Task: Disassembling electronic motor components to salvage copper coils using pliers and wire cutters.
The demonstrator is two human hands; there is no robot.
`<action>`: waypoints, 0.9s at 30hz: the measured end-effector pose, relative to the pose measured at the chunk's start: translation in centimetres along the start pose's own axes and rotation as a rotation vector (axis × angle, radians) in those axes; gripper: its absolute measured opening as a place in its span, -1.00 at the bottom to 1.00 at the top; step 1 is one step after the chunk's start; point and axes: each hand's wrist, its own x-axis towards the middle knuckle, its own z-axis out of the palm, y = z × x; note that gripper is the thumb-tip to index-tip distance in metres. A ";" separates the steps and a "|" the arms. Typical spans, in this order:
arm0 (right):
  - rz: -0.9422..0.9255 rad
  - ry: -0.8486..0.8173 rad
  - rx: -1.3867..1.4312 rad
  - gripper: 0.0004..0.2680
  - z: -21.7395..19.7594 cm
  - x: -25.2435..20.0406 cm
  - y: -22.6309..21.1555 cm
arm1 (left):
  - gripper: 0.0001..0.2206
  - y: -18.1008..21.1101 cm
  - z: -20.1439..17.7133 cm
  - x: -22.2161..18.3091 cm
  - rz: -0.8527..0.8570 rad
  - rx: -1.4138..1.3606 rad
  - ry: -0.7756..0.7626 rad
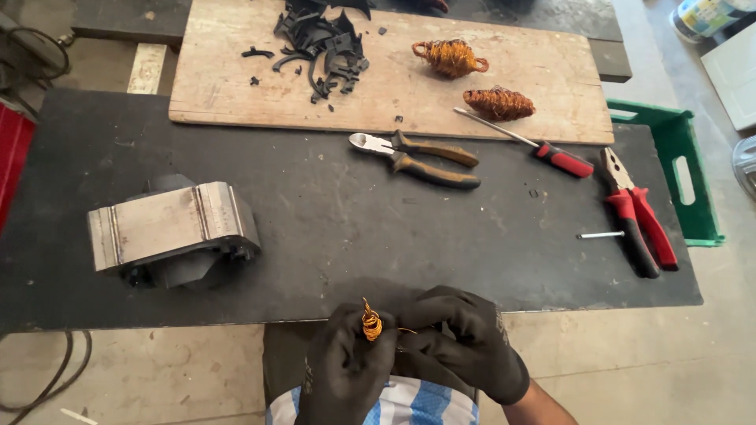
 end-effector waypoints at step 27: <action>0.753 -0.483 0.865 -0.67 -0.7 0.2 2.8 | -0.70 -3.1 0.9 -0.1 0.616 -0.096 0.185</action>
